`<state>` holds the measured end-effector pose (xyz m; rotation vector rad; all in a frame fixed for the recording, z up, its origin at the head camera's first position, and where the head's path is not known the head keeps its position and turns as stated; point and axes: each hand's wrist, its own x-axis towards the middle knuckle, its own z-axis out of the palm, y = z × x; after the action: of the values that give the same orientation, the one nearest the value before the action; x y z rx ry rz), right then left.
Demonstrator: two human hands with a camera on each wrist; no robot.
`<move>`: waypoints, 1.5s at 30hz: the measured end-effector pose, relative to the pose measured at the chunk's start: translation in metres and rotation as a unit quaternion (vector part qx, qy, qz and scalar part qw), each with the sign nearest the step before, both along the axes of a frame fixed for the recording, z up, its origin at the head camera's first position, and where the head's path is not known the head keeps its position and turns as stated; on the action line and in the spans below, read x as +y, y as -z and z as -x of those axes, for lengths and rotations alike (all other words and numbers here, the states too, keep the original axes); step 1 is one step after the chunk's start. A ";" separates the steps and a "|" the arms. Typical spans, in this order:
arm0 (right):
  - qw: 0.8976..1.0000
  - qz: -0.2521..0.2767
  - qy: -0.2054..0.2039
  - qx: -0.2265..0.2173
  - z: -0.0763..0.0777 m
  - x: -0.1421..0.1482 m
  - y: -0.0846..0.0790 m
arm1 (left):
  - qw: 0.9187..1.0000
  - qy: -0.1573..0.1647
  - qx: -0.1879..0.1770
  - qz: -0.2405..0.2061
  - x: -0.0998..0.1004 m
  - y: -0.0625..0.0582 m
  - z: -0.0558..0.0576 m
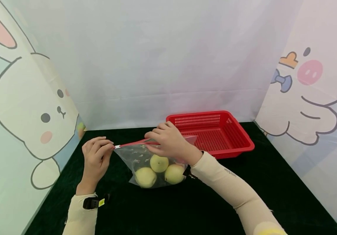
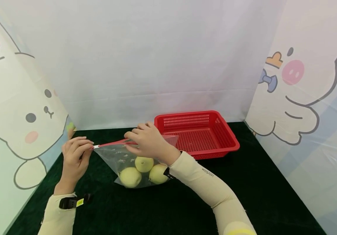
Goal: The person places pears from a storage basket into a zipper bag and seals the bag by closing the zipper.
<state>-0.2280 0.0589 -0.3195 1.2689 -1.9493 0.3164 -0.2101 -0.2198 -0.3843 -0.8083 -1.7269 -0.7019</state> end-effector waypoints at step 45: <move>0.983 -0.052 0.075 0.158 -0.011 -0.068 0.014 | 1.000 -0.015 0.015 0.011 0.013 0.001 -0.001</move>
<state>-0.2173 -0.0092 -0.3330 1.1508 -1.7917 -0.0620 -0.2092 -0.2068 -0.3854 -0.8026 -1.7189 -0.6468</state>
